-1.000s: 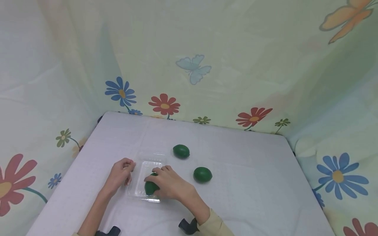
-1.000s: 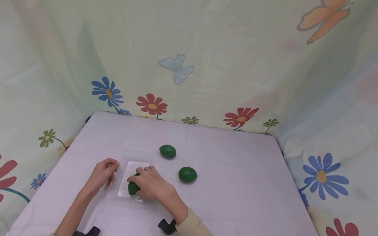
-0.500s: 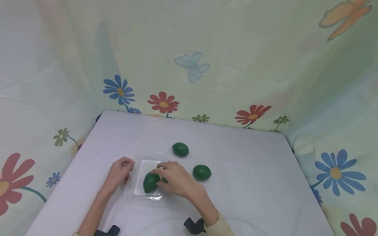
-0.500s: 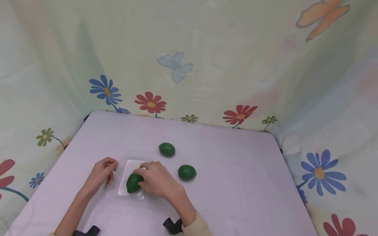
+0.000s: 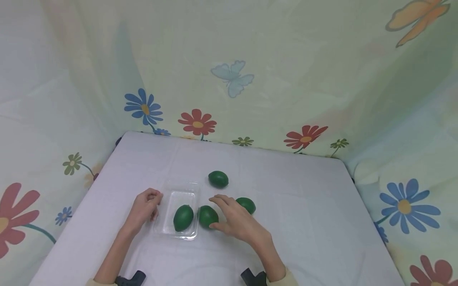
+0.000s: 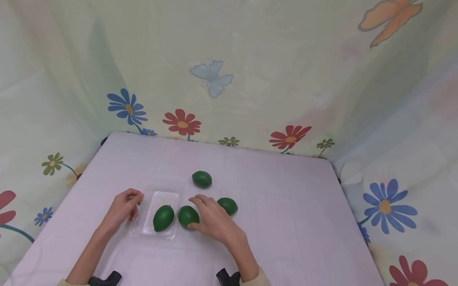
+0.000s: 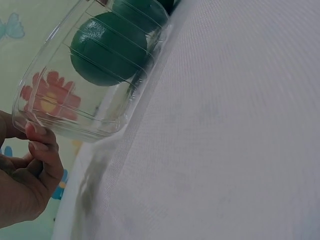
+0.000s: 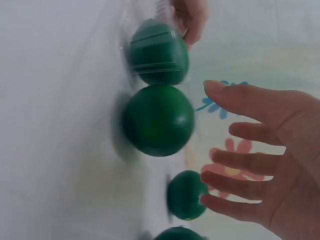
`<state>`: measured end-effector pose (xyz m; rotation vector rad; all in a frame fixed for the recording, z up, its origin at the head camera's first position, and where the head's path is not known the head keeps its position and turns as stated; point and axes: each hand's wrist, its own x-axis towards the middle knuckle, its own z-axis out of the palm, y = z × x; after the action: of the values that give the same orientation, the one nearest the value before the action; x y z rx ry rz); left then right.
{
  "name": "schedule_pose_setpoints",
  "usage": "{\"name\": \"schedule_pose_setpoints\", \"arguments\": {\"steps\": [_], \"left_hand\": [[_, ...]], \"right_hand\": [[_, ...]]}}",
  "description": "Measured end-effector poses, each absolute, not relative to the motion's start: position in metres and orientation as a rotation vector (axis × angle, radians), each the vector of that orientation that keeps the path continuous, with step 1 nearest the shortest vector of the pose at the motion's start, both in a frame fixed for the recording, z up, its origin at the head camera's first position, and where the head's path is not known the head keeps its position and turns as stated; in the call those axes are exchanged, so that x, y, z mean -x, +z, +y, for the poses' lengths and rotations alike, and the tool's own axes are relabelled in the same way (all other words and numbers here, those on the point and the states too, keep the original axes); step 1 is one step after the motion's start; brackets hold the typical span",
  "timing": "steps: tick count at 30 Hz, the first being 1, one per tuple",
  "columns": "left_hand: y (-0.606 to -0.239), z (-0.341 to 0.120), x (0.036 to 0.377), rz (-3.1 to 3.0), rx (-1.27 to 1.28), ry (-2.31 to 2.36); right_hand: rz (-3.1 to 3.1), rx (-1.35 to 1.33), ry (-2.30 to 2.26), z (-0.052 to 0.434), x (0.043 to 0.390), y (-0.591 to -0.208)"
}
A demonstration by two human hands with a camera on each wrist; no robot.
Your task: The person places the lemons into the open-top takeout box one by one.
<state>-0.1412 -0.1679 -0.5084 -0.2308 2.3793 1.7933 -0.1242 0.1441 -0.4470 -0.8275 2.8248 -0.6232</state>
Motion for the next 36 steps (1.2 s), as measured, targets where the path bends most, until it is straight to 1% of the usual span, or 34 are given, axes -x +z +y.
{"name": "schedule_pose_setpoints", "arguments": {"steps": [7,18,24,36], "left_hand": [[-0.509,-0.166,0.141,2.378,0.229,1.792],[-0.51,-0.165,0.142,2.36,0.222,1.806],[-0.509,-0.165,0.141,2.366,0.224,1.797],[-0.51,-0.17,0.142,2.366,0.238,1.786]], "right_hand": [[2.799,0.775,-0.664,0.143,0.127,-0.468],[2.795,0.817,-0.597,0.129,0.129,-0.487],[2.812,0.861,-0.582,0.122,0.127,-0.492],[2.811,0.844,-0.627,0.123,0.124,-0.49]]}}
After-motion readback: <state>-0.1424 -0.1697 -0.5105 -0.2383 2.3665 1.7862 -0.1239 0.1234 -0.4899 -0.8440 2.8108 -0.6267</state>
